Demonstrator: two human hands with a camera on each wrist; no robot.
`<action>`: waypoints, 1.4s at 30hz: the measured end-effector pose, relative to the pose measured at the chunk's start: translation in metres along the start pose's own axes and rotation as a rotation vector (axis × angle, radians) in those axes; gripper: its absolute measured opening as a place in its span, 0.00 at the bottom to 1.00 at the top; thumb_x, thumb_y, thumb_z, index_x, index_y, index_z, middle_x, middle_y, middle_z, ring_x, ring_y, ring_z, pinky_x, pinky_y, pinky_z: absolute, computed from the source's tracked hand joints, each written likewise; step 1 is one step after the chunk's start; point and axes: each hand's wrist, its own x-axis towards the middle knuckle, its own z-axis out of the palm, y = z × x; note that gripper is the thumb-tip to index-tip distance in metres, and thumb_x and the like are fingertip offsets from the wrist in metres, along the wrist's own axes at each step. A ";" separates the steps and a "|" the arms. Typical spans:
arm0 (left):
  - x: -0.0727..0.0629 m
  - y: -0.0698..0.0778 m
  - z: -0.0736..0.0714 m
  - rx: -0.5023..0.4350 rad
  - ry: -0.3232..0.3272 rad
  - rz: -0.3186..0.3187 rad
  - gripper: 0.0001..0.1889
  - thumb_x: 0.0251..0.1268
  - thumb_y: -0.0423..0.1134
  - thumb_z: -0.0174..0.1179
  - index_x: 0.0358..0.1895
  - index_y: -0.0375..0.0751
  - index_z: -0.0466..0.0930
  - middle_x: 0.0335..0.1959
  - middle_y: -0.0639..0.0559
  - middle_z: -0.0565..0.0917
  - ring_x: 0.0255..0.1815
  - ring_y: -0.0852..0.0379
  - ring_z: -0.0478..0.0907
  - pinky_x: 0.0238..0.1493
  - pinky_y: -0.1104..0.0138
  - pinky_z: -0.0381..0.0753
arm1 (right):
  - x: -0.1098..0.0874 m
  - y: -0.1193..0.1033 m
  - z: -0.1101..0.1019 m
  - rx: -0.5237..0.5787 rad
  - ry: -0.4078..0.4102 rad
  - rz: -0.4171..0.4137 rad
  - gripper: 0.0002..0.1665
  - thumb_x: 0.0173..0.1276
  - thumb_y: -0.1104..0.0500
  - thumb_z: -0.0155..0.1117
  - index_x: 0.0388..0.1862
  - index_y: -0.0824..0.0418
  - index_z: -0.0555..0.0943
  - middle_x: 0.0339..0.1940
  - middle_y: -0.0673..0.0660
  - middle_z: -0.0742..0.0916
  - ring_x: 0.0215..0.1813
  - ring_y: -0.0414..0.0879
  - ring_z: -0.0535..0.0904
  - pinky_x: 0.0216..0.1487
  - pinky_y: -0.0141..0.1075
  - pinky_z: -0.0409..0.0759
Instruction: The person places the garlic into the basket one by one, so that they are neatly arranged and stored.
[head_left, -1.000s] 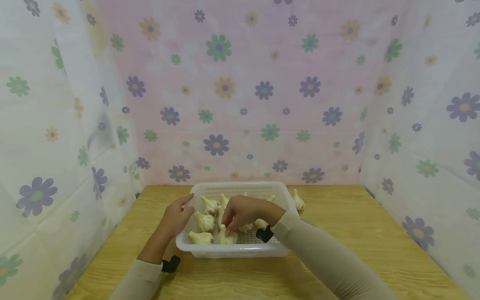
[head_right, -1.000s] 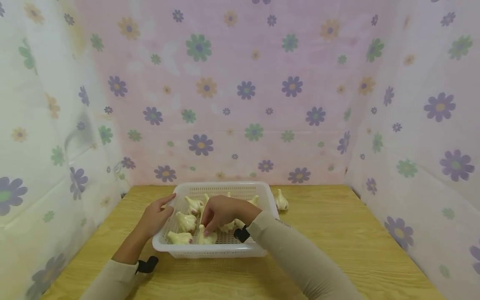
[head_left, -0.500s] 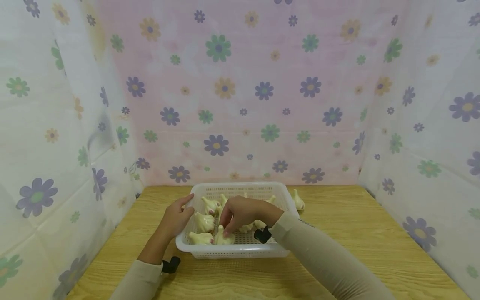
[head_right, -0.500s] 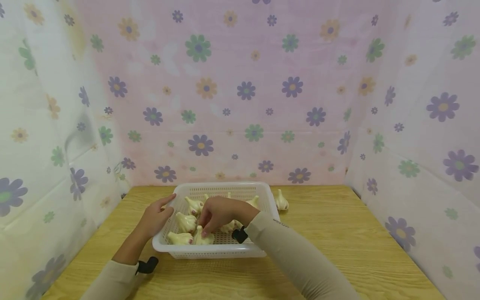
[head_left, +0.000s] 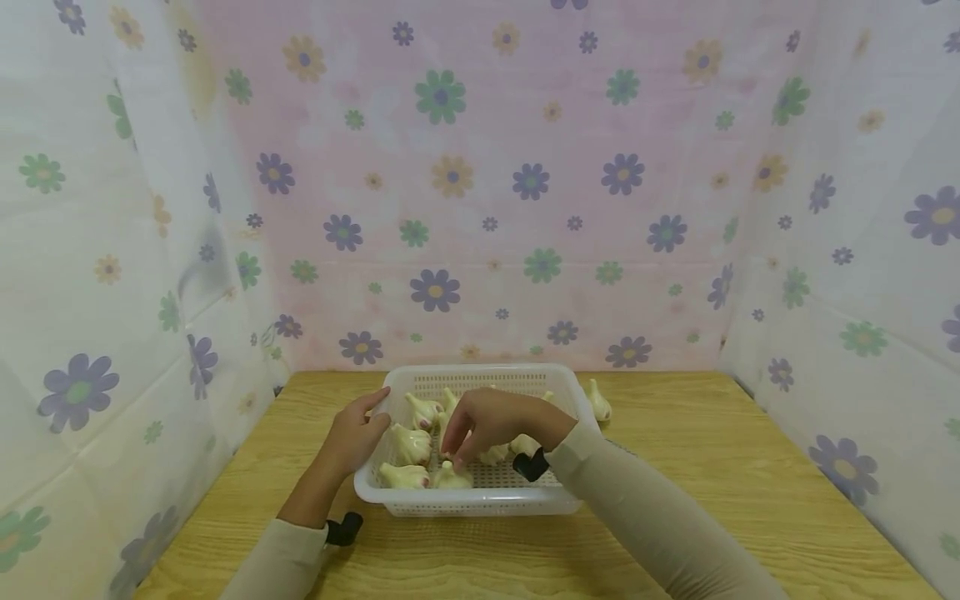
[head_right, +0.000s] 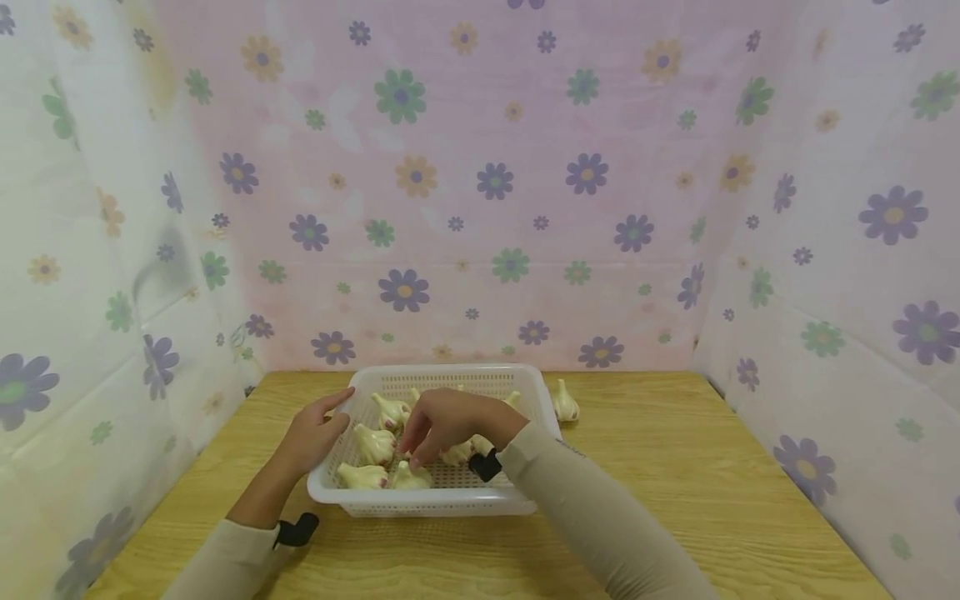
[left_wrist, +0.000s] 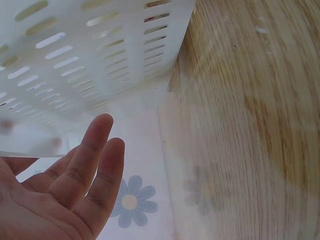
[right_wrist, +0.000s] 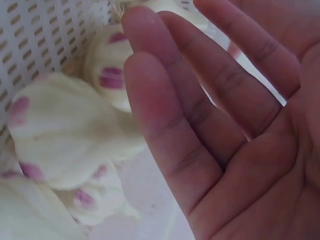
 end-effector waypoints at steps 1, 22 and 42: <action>0.000 0.000 0.000 0.004 0.003 0.000 0.31 0.73 0.43 0.51 0.79 0.45 0.66 0.78 0.36 0.67 0.53 0.44 0.85 0.38 0.63 0.86 | -0.002 0.001 -0.002 0.006 0.004 0.005 0.13 0.62 0.52 0.79 0.46 0.48 0.93 0.42 0.38 0.92 0.43 0.32 0.87 0.43 0.32 0.87; 0.000 0.002 -0.001 -0.023 -0.011 -0.009 0.30 0.75 0.42 0.50 0.79 0.45 0.66 0.78 0.37 0.67 0.49 0.46 0.84 0.35 0.64 0.83 | -0.036 0.025 -0.035 0.132 0.103 0.021 0.14 0.66 0.55 0.76 0.51 0.50 0.91 0.54 0.54 0.91 0.47 0.41 0.90 0.45 0.38 0.89; 0.000 0.002 -0.001 -0.022 -0.005 -0.012 0.30 0.75 0.41 0.50 0.79 0.44 0.66 0.78 0.36 0.68 0.50 0.44 0.85 0.35 0.63 0.85 | -0.063 0.039 -0.038 0.126 0.032 0.110 0.17 0.66 0.55 0.76 0.53 0.56 0.90 0.41 0.51 0.93 0.38 0.51 0.90 0.39 0.53 0.89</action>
